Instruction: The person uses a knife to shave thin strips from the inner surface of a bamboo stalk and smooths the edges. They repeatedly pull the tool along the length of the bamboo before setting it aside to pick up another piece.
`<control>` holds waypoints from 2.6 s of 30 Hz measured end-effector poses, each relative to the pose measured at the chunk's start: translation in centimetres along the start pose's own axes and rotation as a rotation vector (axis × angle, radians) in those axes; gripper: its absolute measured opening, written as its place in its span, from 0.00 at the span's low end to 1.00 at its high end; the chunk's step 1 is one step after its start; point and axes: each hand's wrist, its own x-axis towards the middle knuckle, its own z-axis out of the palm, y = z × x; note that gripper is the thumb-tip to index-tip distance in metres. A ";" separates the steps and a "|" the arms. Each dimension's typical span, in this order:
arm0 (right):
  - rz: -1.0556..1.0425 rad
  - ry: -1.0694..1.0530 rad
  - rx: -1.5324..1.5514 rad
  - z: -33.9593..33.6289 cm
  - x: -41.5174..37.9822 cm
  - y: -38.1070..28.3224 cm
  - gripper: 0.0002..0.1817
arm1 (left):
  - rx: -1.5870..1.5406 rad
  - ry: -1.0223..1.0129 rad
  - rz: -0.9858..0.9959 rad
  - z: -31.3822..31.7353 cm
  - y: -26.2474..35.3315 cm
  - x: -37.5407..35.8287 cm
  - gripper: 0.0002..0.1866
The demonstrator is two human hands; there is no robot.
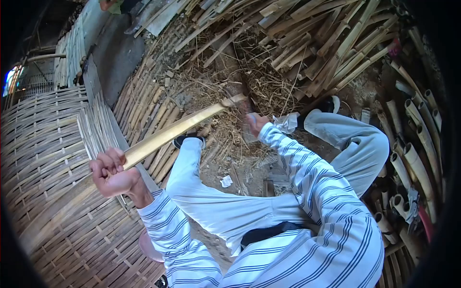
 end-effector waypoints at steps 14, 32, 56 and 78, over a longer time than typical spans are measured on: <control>0.207 0.082 0.335 -0.8 -0.7 -5.5 0.24 | 0.145 0.122 -0.030 4.1 -0.5 1.1 0.18; 0.518 0.027 0.219 2.5 3.0 -2.9 0.28 | 0.177 0.333 -0.028 1.6 -1.3 2.8 0.19; 0.734 0.174 0.233 7.5 5.2 2.7 0.32 | 0.299 0.481 -0.004 1.0 -1.1 1.5 0.17; 0.749 0.038 0.078 5.1 -1.6 7.2 0.33 | 0.173 0.264 0.003 -1.2 -1.6 2.7 0.16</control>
